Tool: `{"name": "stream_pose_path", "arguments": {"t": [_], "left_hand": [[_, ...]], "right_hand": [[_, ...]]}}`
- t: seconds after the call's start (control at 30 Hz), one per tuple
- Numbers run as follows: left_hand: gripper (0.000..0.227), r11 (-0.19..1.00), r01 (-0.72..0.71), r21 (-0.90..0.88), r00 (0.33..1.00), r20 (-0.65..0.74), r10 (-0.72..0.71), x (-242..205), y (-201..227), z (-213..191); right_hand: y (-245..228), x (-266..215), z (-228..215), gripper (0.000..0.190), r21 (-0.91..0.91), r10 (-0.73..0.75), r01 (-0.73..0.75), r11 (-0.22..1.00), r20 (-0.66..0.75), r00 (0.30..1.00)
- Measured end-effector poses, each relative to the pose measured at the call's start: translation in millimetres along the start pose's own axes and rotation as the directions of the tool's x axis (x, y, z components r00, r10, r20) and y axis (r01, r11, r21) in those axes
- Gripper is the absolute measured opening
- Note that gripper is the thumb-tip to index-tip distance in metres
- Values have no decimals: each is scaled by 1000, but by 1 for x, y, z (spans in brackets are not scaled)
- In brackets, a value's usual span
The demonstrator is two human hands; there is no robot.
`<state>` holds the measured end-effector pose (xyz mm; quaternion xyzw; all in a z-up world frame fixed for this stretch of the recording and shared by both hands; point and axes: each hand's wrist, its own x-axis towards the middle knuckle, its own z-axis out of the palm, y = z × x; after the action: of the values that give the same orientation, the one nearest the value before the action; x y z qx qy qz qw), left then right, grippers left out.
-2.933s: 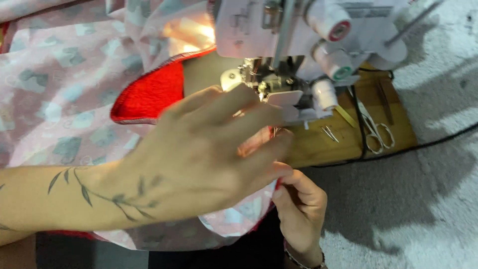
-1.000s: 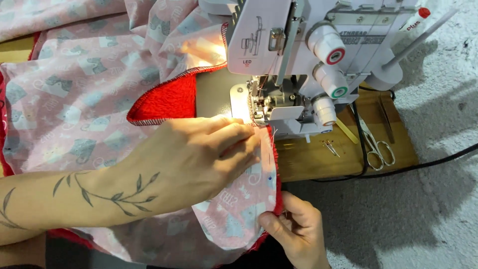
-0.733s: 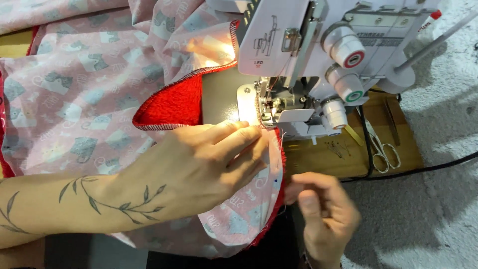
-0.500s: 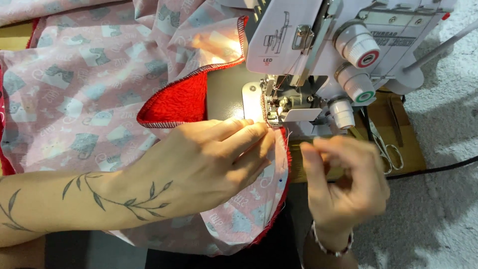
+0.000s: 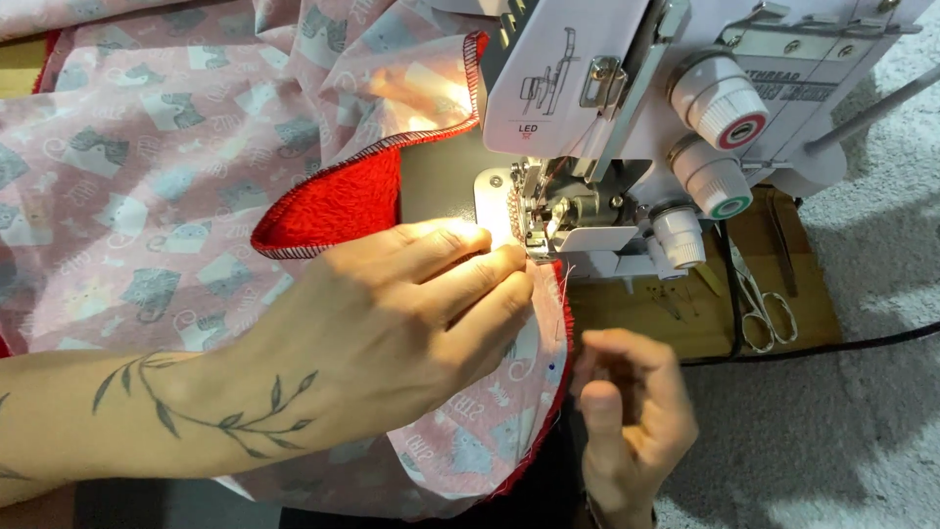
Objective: Using an overlocking sewing machine to finish the edges of fabric pieces.
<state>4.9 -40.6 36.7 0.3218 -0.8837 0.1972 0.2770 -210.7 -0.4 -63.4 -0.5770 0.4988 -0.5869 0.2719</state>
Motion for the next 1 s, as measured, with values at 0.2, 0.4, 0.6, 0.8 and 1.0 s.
{"name": "stream_pose_path", "arguments": {"t": [0.2,0.4,0.6,0.8,1.0], "left_hand": [[6,1000,1,16,1000,-6,-1,1,-3,2],[8,995,-12,96,999,45,8,4,-5,0],[19,999,-17,39,997,73,14,0,-6,-1],[25,997,-23,79,997,79,16,0,-4,0],[21,995,-9,102,998,59,3,2,-4,-1]], "right_hand": [[9,-23,-8,71,163,185,-197,967,83,979],[13,-21,-14,71,265,118,-233,936,386,915],[28,-39,-19,58,494,206,-447,746,467,860],[23,-40,-28,39,441,251,-463,769,457,853],[11,-37,-27,34,391,350,-511,765,414,841]]}}
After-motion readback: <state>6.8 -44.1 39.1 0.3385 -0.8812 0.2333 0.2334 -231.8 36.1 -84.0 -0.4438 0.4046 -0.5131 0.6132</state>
